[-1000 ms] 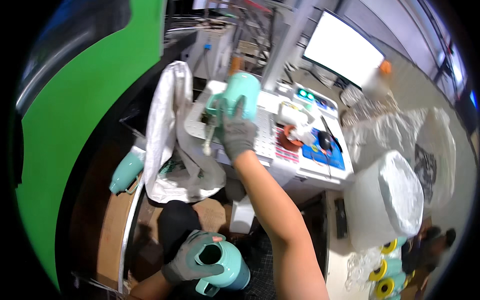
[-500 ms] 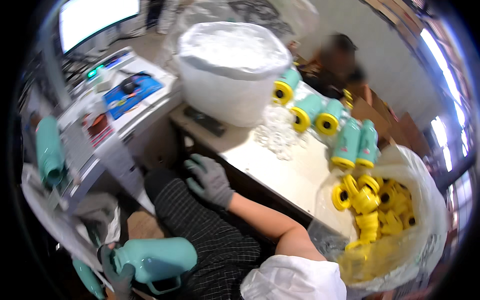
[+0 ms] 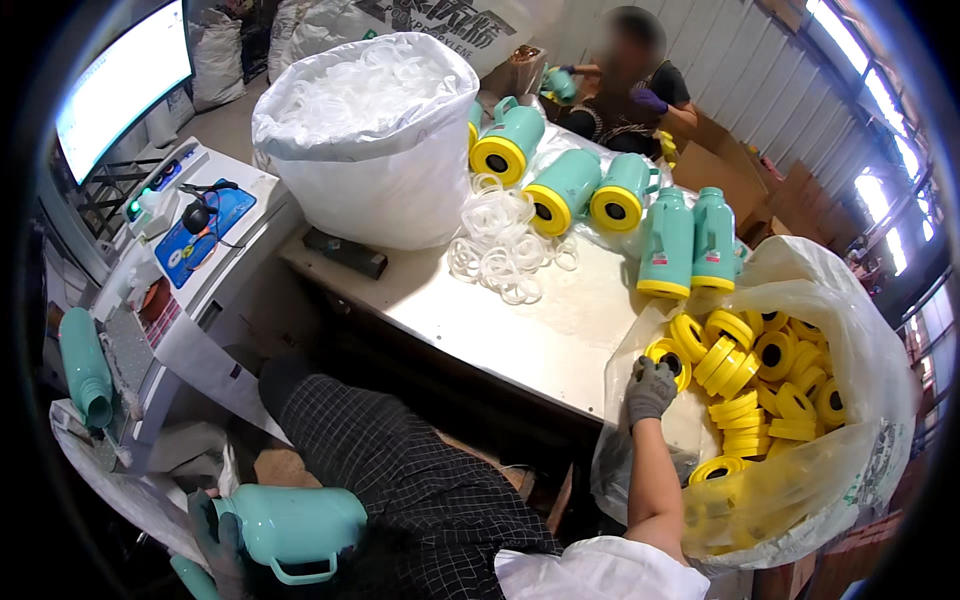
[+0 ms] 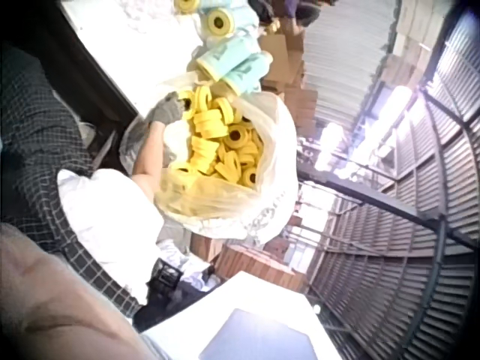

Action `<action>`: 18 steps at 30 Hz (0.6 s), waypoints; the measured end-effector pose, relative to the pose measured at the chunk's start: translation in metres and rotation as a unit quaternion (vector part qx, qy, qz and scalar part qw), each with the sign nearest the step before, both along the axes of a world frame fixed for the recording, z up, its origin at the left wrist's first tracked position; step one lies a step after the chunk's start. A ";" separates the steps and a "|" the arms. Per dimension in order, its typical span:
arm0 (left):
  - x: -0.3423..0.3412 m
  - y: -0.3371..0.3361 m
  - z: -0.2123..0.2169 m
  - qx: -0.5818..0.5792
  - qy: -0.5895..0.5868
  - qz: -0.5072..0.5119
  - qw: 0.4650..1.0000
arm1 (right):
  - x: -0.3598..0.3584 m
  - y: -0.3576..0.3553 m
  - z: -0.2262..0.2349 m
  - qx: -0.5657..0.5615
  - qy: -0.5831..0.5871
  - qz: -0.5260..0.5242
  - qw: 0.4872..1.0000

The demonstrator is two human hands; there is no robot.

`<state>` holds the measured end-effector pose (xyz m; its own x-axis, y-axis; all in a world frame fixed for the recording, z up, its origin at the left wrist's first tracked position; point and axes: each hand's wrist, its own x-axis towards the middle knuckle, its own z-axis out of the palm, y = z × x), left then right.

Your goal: The person assembles teal kettles by inserting a white plastic insert into the body, applying a label, and screwing on a yellow lid. The person handles the kettles one at a time and places the finished units on a nearby table.

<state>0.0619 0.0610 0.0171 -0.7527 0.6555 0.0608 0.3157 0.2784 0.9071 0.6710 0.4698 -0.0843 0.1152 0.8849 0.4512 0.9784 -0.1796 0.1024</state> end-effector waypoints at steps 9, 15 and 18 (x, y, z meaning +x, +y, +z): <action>-0.001 -0.030 0.008 0.154 -0.148 0.145 0.966 | -0.295 -0.029 0.092 -0.001 0.753 0.320 0.575; 0.031 -0.035 -0.079 0.266 -0.254 0.235 0.900 | -0.398 -0.084 -0.034 -0.129 0.482 0.467 0.730; 0.060 -0.035 -0.089 0.262 -0.258 0.264 0.892 | -0.391 -0.109 -0.004 -0.113 0.428 0.587 0.678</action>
